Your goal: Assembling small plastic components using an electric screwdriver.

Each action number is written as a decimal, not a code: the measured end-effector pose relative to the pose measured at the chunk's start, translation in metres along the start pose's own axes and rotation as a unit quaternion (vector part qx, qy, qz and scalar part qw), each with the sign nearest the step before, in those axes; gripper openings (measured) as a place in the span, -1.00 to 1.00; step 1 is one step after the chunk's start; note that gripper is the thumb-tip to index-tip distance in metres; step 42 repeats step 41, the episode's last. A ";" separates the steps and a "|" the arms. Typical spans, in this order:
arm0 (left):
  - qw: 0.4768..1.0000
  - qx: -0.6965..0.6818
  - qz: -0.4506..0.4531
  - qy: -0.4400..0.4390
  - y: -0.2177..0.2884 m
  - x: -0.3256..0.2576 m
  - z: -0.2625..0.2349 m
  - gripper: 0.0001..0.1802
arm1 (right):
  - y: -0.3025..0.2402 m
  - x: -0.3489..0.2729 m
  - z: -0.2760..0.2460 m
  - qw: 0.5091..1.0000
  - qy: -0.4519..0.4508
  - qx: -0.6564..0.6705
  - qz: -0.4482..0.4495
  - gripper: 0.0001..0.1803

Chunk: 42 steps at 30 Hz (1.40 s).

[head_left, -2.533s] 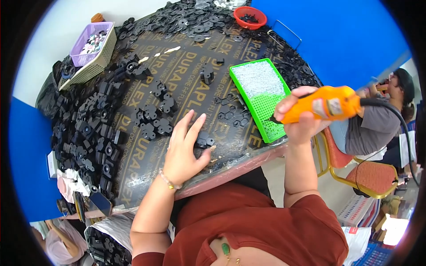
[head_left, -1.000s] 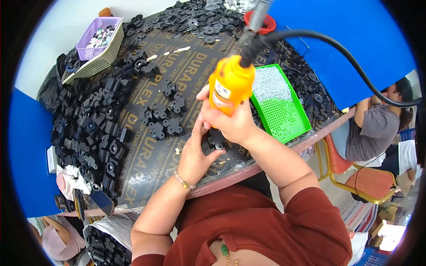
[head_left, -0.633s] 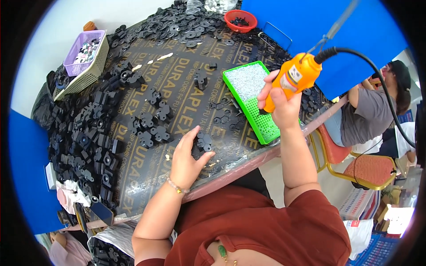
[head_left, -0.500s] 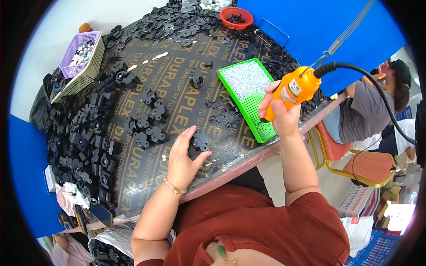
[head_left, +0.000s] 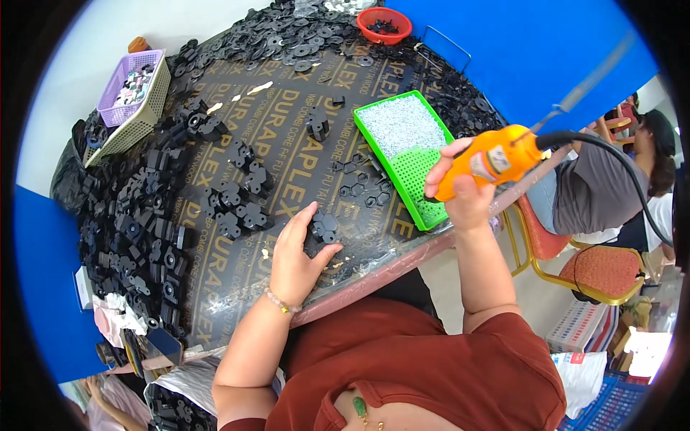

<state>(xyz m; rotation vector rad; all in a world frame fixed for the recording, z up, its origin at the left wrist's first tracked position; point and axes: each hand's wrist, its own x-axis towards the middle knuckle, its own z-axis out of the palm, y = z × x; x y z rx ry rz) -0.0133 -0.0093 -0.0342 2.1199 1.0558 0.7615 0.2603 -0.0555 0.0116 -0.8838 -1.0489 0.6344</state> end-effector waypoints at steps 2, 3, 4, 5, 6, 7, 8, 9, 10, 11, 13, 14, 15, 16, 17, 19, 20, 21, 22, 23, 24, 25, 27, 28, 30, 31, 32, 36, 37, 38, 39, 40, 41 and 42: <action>1.000 0.001 -0.003 -0.007 0.000 0.000 0.001 -0.15 | -0.014 0.002 0.000 1.000 -0.004 -0.001 -0.026 -0.33; 1.000 0.003 -0.007 -0.005 0.000 0.000 0.001 -0.15 | -0.022 0.003 0.003 0.999 -0.009 0.003 -0.037 -0.32; 1.000 -0.001 -0.009 -0.009 0.001 0.001 0.000 -0.15 | -0.027 0.004 0.007 0.998 -0.027 0.019 -0.062 -0.31; 1.000 -0.008 -0.009 -0.014 0.001 0.002 0.001 -0.16 | -0.032 0.005 0.014 0.996 -0.041 0.034 -0.072 -0.30; 1.000 -0.005 -0.004 -0.010 0.001 0.001 0.000 -0.16 | -0.036 0.005 0.025 0.993 -0.059 0.053 -0.082 -0.29; 1.000 -0.002 -0.008 -0.005 0.001 0.000 -0.002 -0.16 | -0.038 0.002 0.041 0.991 -0.073 0.090 -0.060 -0.26; 1.000 -0.002 -0.002 -0.005 0.000 0.001 -0.001 -0.16 | -0.035 0.002 0.051 0.986 -0.114 0.110 -0.054 -0.26; 1.000 -0.001 0.004 -0.004 -0.001 0.001 -0.001 -0.15 | -0.031 0.001 0.061 0.978 -0.155 0.131 -0.048 -0.25; 1.000 0.000 0.001 -0.001 -0.002 0.001 -0.001 -0.15 | -0.030 0.000 0.071 0.973 -0.182 0.140 -0.014 -0.26; 1.000 -0.002 0.004 -0.004 -0.004 0.001 0.000 -0.15 | -0.027 -0.002 0.080 0.969 -0.198 0.147 0.007 -0.27; 1.000 -0.014 0.008 -0.003 -0.006 0.001 0.001 -0.16 | -0.021 -0.005 0.096 0.959 -0.211 0.184 0.052 -0.28; 1.000 -0.013 0.006 -0.001 -0.008 0.001 0.002 -0.16 | -0.018 -0.005 0.103 0.958 -0.211 0.185 0.052 -0.28; 1.000 -0.017 0.008 -0.005 -0.009 0.000 0.002 -0.16 | -0.014 -0.005 0.107 0.958 -0.211 0.185 0.051 -0.29; 1.000 -0.022 0.011 -0.008 -0.010 0.000 0.002 -0.17 | -0.007 -0.006 0.106 0.958 -0.221 0.178 0.044 -0.31; 1.000 -0.025 0.012 -0.003 -0.008 0.001 0.002 -0.18 | 0.001 -0.007 0.106 0.957 -0.223 0.179 0.044 -0.31; 1.000 -0.024 0.017 -0.002 -0.008 -0.001 0.003 -0.19 | 0.012 -0.008 0.107 0.961 -0.223 0.162 0.005 -0.31; 0.999 -0.024 0.023 -0.003 -0.010 -0.001 0.003 -0.19 | 0.014 -0.011 0.109 0.961 -0.218 0.169 0.030 -0.33; 0.999 -0.036 0.026 -0.005 -0.014 -0.001 0.004 -0.21 | 0.015 -0.013 0.110 0.960 -0.222 0.162 0.046 -0.35; 0.999 -0.033 0.025 -0.002 -0.015 0.000 0.004 -0.21 | 0.016 -0.014 0.111 0.960 -0.226 0.156 0.062 -0.36; 0.999 -0.039 0.025 -0.002 -0.014 0.001 0.004 -0.21 | 0.017 -0.013 0.110 0.956 -0.245 0.150 0.066 -0.40; 0.999 -0.045 0.025 -0.002 -0.013 0.001 0.004 -0.22 | 0.020 -0.014 0.109 0.955 -0.247 0.151 0.066 -0.40; 0.999 -0.033 0.038 -0.001 -0.013 0.001 0.003 -0.22 | 0.024 -0.016 0.109 0.960 -0.237 0.136 0.070 -0.41; 0.999 -0.019 0.040 0.002 -0.016 0.000 0.005 -0.22 | 0.024 -0.018 0.111 0.969 -0.210 0.106 0.079 -0.44; 0.999 -0.008 0.043 0.003 -0.017 0.000 0.006 -0.22 | 0.022 -0.018 0.114 0.968 -0.213 0.108 0.078 -0.44; 0.999 -0.009 0.040 0.001 -0.013 0.001 0.003 -0.24 | 0.019 -0.019 0.116 0.969 -0.185 0.126 0.101 -0.46; 0.998 0.048 0.044 0.003 -0.009 0.001 -0.001 -0.23 | 0.021 -0.020 0.116 0.971 -0.178 0.126 0.095 -0.49; 0.994 0.103 0.047 0.005 -0.003 0.000 -0.004 -0.23 | 0.022 -0.020 0.117 0.975 -0.171 0.112 0.092 -0.49; 0.963 0.253 0.073 0.057 0.014 0.015 -0.017 -0.26 | 0.010 -0.010 0.121 0.972 -0.177 0.155 0.026 -0.45; 0.960 0.268 0.060 0.050 0.016 0.023 -0.024 -0.30 | 0.002 -0.003 0.115 0.968 -0.191 0.163 -0.016 -0.41; 0.948 0.309 0.056 0.050 0.014 0.032 -0.029 -0.30 | 0.000 0.003 0.099 0.955 -0.220 0.195 -0.049 -0.37; 0.937 0.345 0.026 0.037 0.013 0.041 -0.040 -0.30 | -0.010 0.004 0.091 0.959 -0.209 0.184 -0.060 -0.35; 0.925 0.375 0.032 0.050 0.006 0.047 -0.048 -0.29 | -0.020 0.007 0.081 0.963 -0.197 0.172 -0.071 -0.32; 0.932 0.357 0.031 0.060 0.006 0.057 -0.055 -0.18 | -0.027 0.009 0.066 0.962 -0.202 0.173 -0.066 -0.39; 0.932 0.357 0.031 0.060 0.006 0.057 -0.055 -0.18 | -0.027 0.009 0.066 0.962 -0.202 0.173 -0.066 -0.39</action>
